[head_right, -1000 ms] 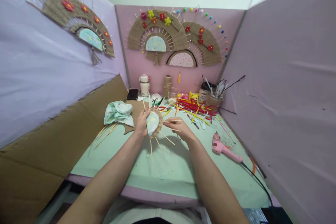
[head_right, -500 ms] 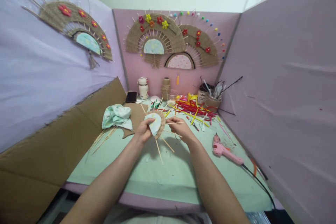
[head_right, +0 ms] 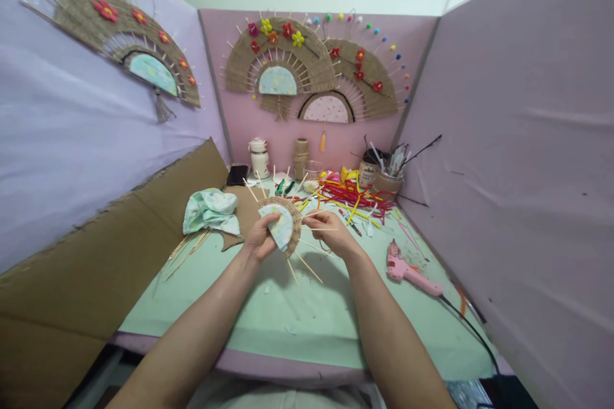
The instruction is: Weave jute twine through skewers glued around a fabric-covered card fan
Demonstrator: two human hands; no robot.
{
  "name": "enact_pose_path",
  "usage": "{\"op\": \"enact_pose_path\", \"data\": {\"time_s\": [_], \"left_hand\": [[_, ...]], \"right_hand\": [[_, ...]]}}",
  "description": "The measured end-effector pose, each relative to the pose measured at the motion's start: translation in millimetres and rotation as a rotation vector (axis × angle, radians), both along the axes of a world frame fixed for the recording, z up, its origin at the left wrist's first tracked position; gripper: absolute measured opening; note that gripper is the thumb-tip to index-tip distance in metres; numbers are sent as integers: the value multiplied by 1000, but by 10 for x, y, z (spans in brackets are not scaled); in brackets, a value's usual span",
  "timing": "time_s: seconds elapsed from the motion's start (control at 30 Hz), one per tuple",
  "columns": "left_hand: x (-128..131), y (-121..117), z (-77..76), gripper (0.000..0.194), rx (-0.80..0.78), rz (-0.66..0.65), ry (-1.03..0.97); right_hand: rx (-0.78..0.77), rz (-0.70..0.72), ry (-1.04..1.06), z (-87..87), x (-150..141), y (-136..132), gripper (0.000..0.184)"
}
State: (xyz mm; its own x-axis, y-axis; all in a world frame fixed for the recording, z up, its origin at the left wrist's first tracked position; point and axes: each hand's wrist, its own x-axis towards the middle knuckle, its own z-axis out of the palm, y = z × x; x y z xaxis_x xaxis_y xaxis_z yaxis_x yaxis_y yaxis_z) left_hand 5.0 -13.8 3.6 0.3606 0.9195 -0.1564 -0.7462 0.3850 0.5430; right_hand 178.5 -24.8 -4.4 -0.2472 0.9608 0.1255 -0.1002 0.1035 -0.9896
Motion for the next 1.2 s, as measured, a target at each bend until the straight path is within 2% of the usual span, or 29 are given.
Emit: {"op": "enact_pose_path", "data": {"time_s": [0.1,0.27,0.4,0.5,0.6,0.73,0.9,1.03,1.2], "left_hand": [[-2,-28,20,19,44,-15,-2],[-6,-70,62,35,196,-78,-13],[-23,-40,36,36,209,-73,24],[-52,10,-3,32,181,-32,65],[-82,43,-15,28,160,-4,108],[-98,48,14,28,169,18,134],[-104,60,33,18,143,112,137],[-109,81,10,19,147,107,132],[-115,102,9,17,120,158,55]], "right_hand": [[0,31,56,52,6,-40,26],[-17,41,77,68,-10,-55,25],[-23,59,76,62,49,-44,26],[-62,45,134,89,179,-29,34],[-89,-12,239,125,328,-5,40],[-32,-104,313,148,409,11,32],[26,-141,239,166,347,-15,24],[141,-261,198,166,319,-17,26],[298,-421,10,98,250,5,26]]}}
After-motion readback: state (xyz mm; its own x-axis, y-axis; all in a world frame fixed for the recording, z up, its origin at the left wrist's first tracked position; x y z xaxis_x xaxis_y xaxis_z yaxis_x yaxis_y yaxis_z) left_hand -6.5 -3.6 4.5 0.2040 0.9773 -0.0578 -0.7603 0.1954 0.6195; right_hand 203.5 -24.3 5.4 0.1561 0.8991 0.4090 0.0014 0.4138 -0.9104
